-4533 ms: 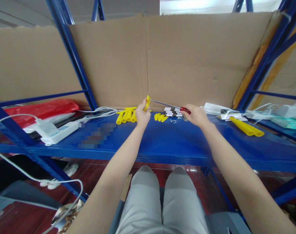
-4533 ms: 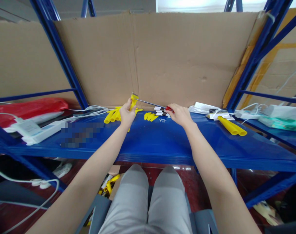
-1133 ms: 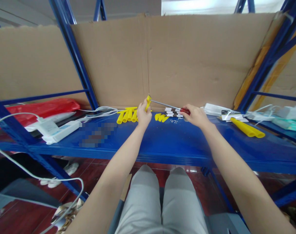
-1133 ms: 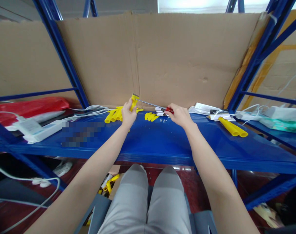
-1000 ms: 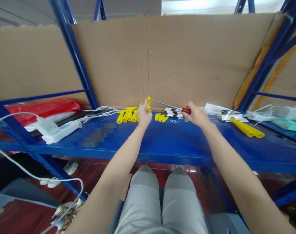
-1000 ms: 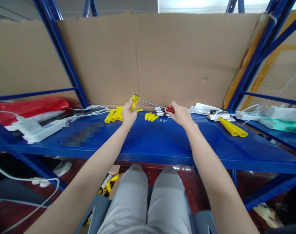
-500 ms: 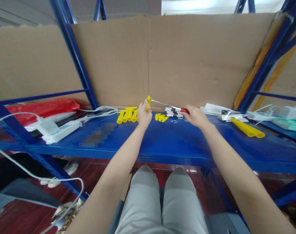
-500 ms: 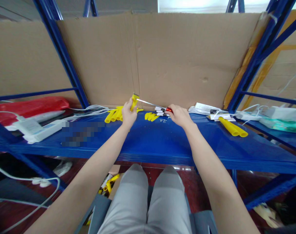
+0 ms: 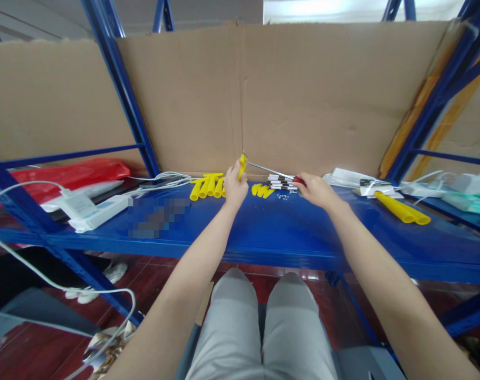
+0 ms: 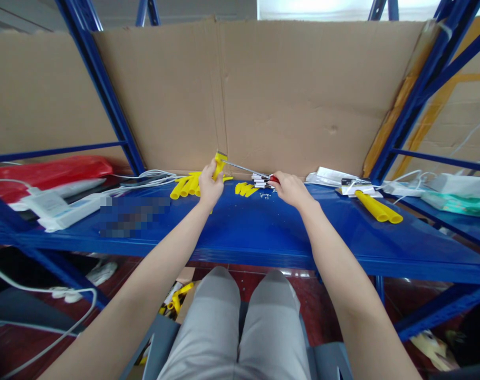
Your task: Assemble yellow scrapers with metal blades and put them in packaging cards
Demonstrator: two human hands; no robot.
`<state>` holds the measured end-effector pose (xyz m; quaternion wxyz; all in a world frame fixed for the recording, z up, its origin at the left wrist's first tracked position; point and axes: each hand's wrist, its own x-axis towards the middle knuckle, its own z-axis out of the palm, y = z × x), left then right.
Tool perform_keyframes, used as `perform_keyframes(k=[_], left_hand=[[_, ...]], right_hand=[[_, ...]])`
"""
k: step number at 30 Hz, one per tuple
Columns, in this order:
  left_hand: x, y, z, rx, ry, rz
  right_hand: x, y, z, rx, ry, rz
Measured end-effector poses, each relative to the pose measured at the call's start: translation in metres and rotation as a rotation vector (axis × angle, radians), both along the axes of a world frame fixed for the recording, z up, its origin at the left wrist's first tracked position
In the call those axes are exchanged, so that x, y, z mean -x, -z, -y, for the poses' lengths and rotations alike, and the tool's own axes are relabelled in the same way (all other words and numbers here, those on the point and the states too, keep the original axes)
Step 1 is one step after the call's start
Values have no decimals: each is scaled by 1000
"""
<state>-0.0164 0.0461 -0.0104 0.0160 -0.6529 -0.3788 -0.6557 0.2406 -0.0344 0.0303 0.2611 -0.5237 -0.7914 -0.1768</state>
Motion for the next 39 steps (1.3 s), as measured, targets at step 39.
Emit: perform_keyframes(k=[39], left_hand=[[-5, -1, 8, -53, 0, 3]], right_hand=[[-6, 3, -3, -12, -32, -125]])
